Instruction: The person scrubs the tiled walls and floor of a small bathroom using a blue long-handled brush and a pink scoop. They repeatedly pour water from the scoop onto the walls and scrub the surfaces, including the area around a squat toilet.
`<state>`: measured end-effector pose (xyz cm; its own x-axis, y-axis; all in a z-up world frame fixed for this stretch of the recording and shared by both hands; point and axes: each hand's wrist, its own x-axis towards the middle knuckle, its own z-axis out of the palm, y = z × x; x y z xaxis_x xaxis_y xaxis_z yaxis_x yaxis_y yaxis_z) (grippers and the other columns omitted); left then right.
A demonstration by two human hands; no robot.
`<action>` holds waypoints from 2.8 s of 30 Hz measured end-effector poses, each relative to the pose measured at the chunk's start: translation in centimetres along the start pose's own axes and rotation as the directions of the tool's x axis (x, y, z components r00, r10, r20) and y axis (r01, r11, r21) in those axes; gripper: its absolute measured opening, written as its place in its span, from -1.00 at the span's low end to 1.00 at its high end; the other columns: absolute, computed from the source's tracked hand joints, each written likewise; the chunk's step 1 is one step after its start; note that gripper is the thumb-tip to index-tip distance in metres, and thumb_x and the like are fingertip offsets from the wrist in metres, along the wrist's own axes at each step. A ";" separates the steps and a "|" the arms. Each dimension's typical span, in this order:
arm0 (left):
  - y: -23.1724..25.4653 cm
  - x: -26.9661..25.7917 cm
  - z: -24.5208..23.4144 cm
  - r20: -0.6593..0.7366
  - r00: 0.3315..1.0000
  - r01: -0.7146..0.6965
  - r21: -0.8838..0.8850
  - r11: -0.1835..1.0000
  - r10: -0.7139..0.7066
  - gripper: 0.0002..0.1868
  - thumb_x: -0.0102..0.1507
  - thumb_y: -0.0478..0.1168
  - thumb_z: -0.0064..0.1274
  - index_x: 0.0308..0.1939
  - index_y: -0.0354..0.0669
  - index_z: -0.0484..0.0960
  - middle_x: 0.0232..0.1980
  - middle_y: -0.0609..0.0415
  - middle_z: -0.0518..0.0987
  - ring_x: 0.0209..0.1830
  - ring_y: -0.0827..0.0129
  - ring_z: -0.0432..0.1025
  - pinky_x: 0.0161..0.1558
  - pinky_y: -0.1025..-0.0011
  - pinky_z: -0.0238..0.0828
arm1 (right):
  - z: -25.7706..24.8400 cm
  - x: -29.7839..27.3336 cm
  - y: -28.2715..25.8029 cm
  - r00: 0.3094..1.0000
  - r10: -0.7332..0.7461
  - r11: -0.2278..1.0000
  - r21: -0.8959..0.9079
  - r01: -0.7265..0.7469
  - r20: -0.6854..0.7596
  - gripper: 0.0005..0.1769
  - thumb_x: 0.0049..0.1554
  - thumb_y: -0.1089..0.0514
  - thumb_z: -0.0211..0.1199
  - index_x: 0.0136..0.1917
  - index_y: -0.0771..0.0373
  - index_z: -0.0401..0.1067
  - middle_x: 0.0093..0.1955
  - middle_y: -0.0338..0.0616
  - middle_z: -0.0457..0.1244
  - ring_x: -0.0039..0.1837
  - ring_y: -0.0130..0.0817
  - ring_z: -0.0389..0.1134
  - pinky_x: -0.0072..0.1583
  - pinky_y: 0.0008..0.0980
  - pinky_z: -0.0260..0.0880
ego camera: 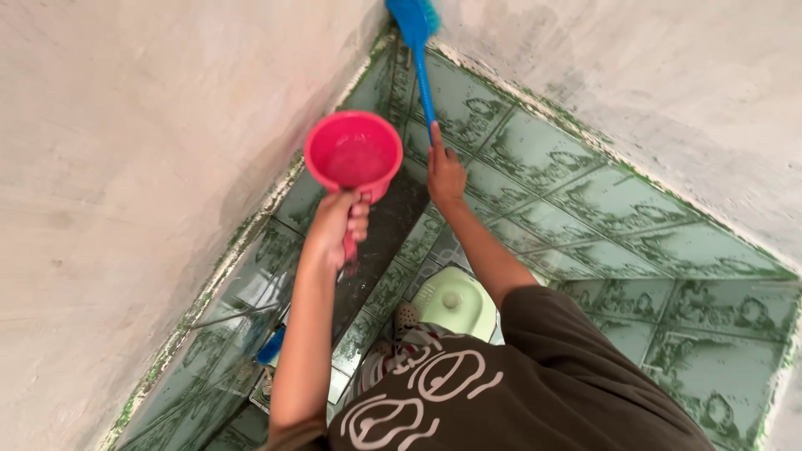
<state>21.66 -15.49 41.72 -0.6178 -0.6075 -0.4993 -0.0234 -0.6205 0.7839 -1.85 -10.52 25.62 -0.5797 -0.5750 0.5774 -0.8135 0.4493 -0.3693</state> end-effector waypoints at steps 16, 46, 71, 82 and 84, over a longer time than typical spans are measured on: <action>-0.3 -4.4 -0.8 -0.089 0.996 0.006 0.000 1.000 -0.006 -0.82 0.37 -0.23 -0.13 -0.07 -0.27 0.47 -0.47 0.27 0.14 -0.68 0.68 0.02 -0.71 0.62 0.05 | -0.3 7.6 -5.0 0.996 0.054 0.994 0.102 -0.046 -0.076 -0.36 0.50 -0.02 -0.15 0.71 -0.25 -0.33 -0.06 0.00 0.38 -0.18 -0.09 0.48 -0.24 -0.06 0.49; -1.3 -6.5 -0.5 -0.060 0.997 0.037 -0.011 0.999 -0.038 -0.86 0.36 -0.22 -0.14 -0.11 -0.21 0.45 -0.49 0.29 0.14 -0.71 0.68 0.03 -0.73 0.61 0.05 | -3.1 0.3 -2.8 0.848 0.259 0.904 0.194 -0.382 0.462 -0.40 0.41 -0.16 -0.16 0.64 -0.49 -0.20 -0.11 0.27 0.40 -0.02 0.31 0.47 -0.03 0.22 0.44; -3.5 -11.7 -2.6 -0.037 0.995 0.092 -0.111 0.990 -0.096 -0.90 0.28 -0.29 -0.16 -0.19 -0.21 0.45 -0.54 0.25 0.15 -0.69 0.63 -0.07 -0.67 0.59 -0.26 | -15.6 6.3 -7.4 0.537 0.252 0.386 0.425 -0.819 0.805 -0.44 0.37 -0.05 -0.20 0.62 -0.13 -0.05 -0.41 -0.18 0.00 -0.53 -0.45 -0.02 -0.50 -0.45 0.12; -5.1 -14.5 -5.2 -0.072 0.995 0.072 -0.024 0.997 -0.074 -0.85 0.37 -0.22 -0.14 -0.09 -0.23 0.44 -0.50 0.27 0.13 -0.71 0.66 0.04 -0.72 0.60 0.03 | -14.0 -5.9 -11.2 0.617 0.194 0.407 0.509 -0.758 0.763 -0.44 0.39 -0.07 -0.18 0.60 0.02 -0.03 -0.41 0.00 0.16 -0.59 -0.18 0.26 -0.56 -0.38 0.33; -5.5 -15.4 -5.8 -0.078 0.994 0.079 -0.028 0.996 -0.081 -0.85 0.37 -0.22 -0.14 -0.09 -0.23 0.44 -0.49 0.27 0.13 -0.70 0.66 0.04 -0.72 0.60 0.03 | -12.4 -4.6 -9.9 0.639 0.178 0.451 0.515 -0.729 0.748 -0.44 0.39 -0.09 -0.19 0.61 0.01 -0.04 -0.41 0.04 0.19 -0.57 -0.14 0.31 -0.54 -0.37 0.38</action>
<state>35.81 -5.60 42.96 -0.5504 -0.5921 -0.5886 -0.0500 -0.6804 0.7312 9.45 -3.82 35.64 -0.5501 -0.7993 -0.2417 0.0314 0.2695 -0.9625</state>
